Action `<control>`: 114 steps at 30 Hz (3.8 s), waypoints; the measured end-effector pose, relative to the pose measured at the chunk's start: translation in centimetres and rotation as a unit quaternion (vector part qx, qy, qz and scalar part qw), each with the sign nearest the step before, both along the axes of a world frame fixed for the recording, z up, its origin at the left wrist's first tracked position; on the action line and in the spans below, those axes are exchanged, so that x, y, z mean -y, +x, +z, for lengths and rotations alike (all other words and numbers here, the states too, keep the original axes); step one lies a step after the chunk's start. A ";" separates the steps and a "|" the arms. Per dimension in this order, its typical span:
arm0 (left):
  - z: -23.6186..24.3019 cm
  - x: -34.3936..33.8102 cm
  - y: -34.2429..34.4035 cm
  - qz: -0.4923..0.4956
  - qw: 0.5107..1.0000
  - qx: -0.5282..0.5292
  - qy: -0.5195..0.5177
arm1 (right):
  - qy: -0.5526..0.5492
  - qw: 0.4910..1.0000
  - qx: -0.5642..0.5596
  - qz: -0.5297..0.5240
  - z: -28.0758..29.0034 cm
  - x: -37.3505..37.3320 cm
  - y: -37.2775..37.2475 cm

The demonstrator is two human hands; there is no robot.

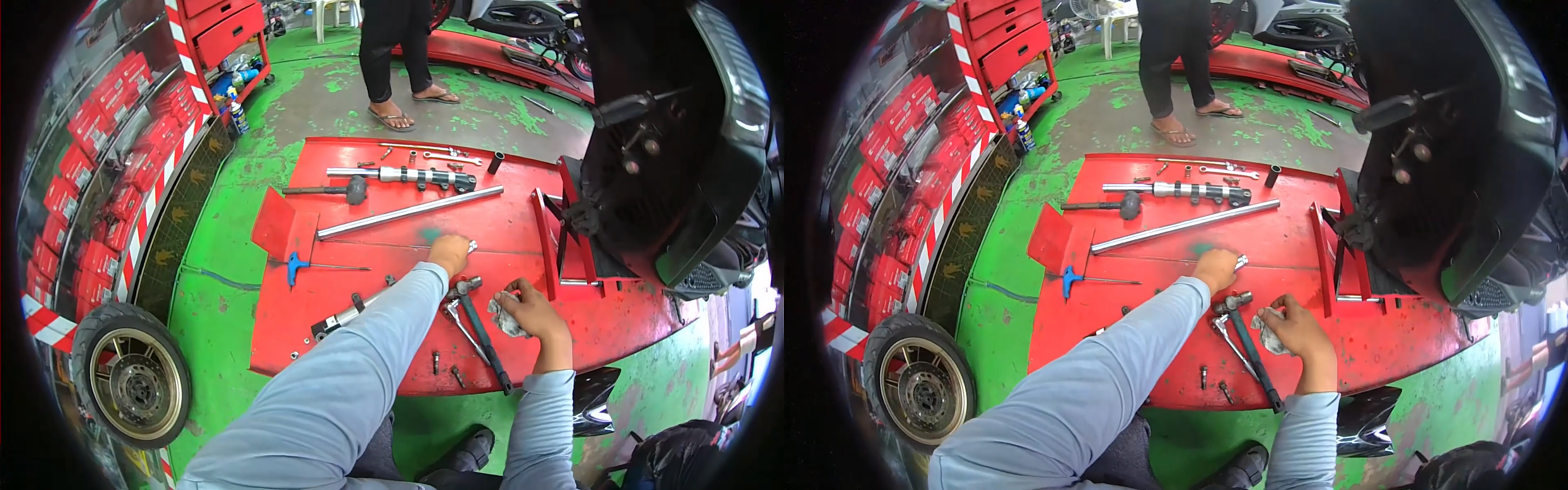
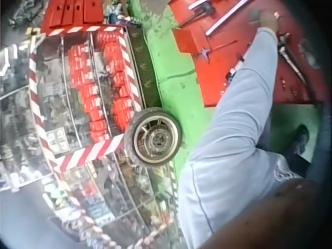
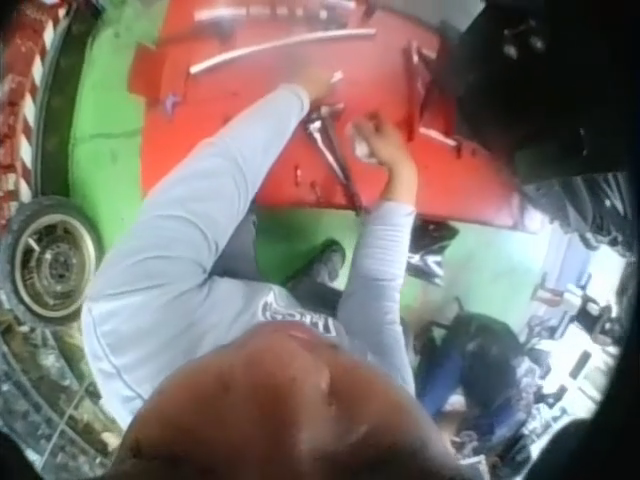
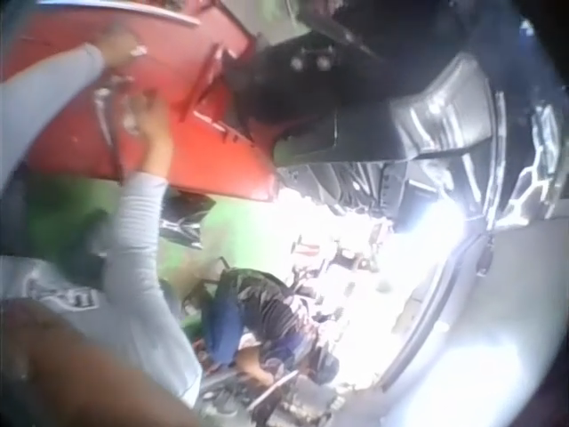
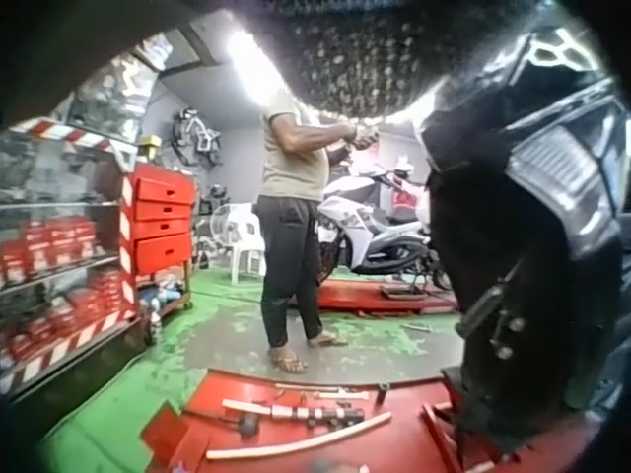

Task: Dismantling motorcycle front suspension forks and cleaning the internal components in a wash basin.

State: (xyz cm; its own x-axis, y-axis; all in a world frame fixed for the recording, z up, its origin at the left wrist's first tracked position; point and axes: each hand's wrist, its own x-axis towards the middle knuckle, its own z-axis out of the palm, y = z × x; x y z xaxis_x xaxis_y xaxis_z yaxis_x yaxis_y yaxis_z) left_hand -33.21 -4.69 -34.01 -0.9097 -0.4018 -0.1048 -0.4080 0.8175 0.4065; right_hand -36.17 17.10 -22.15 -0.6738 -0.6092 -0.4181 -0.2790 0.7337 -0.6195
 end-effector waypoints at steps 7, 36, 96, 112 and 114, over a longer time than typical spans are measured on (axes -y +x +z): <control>-1.5 -1.1 -2.0 -0.017 1.000 0.009 -0.022 | 0.120 0.975 -0.056 0.178 1.5 -0.4 -0.1; 6.5 16.3 13.6 0.200 0.977 0.019 -0.064 | -0.129 0.972 0.095 0.170 -1.9 3.5 6.9; 24.5 -1.8 56.1 0.542 0.726 -0.011 0.423 | 0.138 0.972 0.106 -0.159 12.6 -28.8 17.9; 24.9 -8.6 67.5 0.627 0.631 0.090 0.448 | 0.212 0.911 0.297 -0.193 14.2 -34.4 23.3; 24.4 -7.3 67.0 0.594 0.708 0.053 0.378 | 0.202 0.915 0.294 -0.188 13.5 -34.8 22.1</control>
